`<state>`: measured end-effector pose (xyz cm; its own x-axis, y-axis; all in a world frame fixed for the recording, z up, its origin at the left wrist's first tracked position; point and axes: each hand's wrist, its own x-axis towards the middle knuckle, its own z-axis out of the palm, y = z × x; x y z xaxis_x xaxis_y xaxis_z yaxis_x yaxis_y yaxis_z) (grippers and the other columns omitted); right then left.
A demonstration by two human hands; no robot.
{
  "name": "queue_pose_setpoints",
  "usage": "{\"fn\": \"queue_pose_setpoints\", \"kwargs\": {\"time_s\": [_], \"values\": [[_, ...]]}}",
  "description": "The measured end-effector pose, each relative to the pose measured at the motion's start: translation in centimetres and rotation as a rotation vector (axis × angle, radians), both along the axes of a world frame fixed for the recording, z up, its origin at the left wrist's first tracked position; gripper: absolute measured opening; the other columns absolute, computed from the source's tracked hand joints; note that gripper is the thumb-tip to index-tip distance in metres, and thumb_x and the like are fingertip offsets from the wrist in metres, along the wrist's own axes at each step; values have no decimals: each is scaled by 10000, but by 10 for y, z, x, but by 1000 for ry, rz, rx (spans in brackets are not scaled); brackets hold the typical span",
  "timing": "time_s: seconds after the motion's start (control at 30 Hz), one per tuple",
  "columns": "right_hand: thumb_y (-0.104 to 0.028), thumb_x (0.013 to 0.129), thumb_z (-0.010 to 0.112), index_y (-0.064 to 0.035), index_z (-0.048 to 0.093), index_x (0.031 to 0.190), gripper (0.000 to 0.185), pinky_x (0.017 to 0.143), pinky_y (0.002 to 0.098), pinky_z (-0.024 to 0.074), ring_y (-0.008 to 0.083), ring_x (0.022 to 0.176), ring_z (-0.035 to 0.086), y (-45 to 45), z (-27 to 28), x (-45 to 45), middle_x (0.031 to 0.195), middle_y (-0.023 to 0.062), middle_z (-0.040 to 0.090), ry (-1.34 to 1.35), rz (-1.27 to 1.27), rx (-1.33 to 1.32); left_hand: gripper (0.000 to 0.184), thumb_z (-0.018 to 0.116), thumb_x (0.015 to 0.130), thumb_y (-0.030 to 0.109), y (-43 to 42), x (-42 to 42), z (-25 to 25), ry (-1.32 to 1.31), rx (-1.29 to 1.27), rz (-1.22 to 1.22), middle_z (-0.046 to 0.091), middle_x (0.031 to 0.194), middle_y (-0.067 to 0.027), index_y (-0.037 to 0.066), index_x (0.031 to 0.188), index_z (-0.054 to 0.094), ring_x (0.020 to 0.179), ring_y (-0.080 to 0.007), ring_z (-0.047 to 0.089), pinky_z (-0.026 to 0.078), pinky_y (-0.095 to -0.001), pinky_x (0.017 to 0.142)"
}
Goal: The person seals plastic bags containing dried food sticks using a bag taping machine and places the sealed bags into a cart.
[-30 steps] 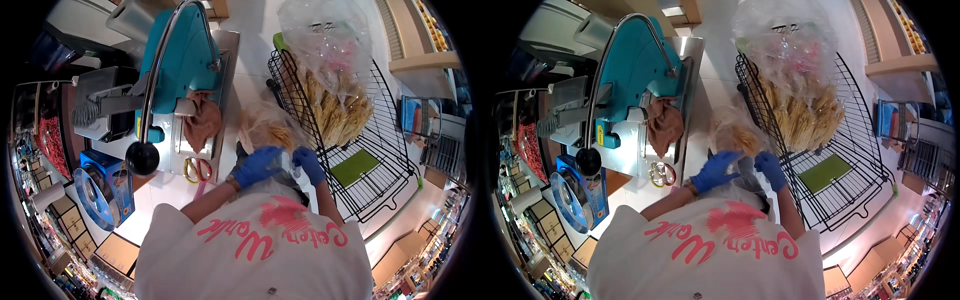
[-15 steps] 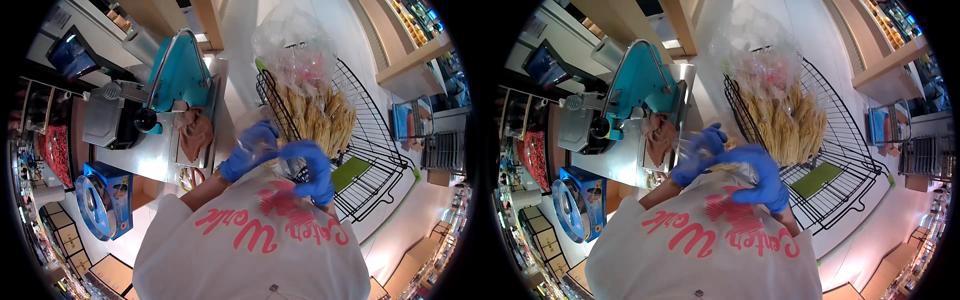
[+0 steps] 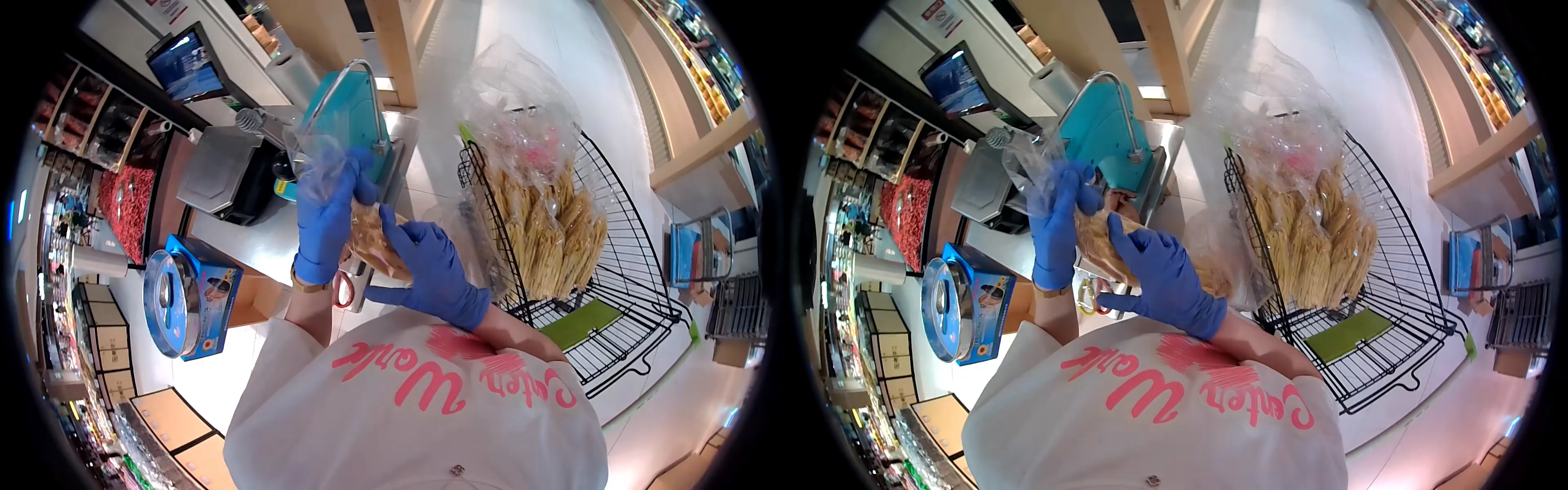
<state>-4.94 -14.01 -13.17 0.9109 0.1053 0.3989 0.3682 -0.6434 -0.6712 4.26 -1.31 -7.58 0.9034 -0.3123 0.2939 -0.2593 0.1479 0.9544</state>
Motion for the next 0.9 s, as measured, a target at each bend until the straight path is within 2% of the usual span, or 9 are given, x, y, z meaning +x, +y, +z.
{"fn": "queue_pose_setpoints", "kwargs": {"time_s": [0.1, 0.17, 0.23, 0.3, 0.37, 0.47, 0.63, 0.7, 0.9], "values": [[-378, 625, 747, -37, 457, 1228, 750, 792, 373, 377, 286, 860, 510, -11, -4, 14, 966, 119, 529, -81, 166, 22, 228, 476, 918, 209, 12, -12, 6, 22, -28, -20, 510, 554, -25, 37, 776, 524, 501, -112, 502, 438, -242, 546], [-283, 584, 774, -36, 477, 1192, 720, 881, 349, 350, 241, 956, 504, -8, 8, 32, 992, 96, 532, -103, 365, 443, 295, 565, 867, 293, 16, -19, 3, -122, -378, -546, 461, 451, 17, 78, 678, 493, 390, -125, 484, 436, -260, 497], [-195, 544, 797, -34, 493, 1162, 707, 953, 315, 321, 193, 1038, 492, 3, 19, 44, 1017, 73, 536, -8, 528, 804, 341, 647, 802, 332, 24, -21, 12, -76, -339, -556, 408, 380, 51, 114, 618, 460, 317, -139, 464, 432, -284, 462], [-175, 524, 817, -35, 465, 1191, 767, 932, 283, 341, 154, 1042, 484, 10, 29, 52, 1049, 70, 536, 646, 788, 571, 354, 632, 817, 312, 40, -14, 16, -137, -280, -570, 414, 407, 39, 114, 609, 425, 353, -134, 466, 436, -278, 502], [-249, 555, 819, -34, 419, 1235, 818, 902, 280, 369, 179, 1019, 508, 33, 31, 53, 1080, 99, 536, 579, 833, 563, 362, 625, 825, 302, 48, -10, 25, -169, -240, -572, 418, 420, 32, 114, 605, 408, 370, -131, 467, 438, -275, 523], [-422, 619, 742, -38, 355, 1309, 879, 828, 349, 399, 286, 873, 507, 60, 37, 50, 977, 156, 517, -142, 92, 243, 349, 439, 931, 276, 53, -13, 40, -72, -72, 75, 352, 508, 3, 95, 639, 381, 501, -126, 382, 384, -255, 610], [-372, 669, 716, -41, 367, 1303, 796, 820, 367, 392, 307, 927, 473, 65, 12, 30, 1027, 168, 471, -189, 134, 119, 328, 448, 929, 272, 60, -7, 15, -49, -215, 114, 368, 525, 11, 96, 657, 393, 519, -121, 397, 372, -245, 565], [-288, 674, 736, -71, 408, 1277, 720, 825, 357, 386, 291, 921, 473, 66, -15, 32, 1005, 158, 475, -181, 249, 440, 318, 451, 927, 261, 58, -9, 9, 36, -155, 106, 379, 531, 5, 96, 659, 402, 528, -110, 403, 375, -242, 547], [-113, 662, 744, -106, 473, 1201, 603, 836, 357, 413, 265, 947, 474, 75, -49, 55, 1036, 123, 460, -186, 21, 493, 131, 626, 814, 116, 71, 21, -19, 84, -99, 127, 571, 700, -57, 23, 893, 578, 631, -160, 555, 455, -273, 598]]}}
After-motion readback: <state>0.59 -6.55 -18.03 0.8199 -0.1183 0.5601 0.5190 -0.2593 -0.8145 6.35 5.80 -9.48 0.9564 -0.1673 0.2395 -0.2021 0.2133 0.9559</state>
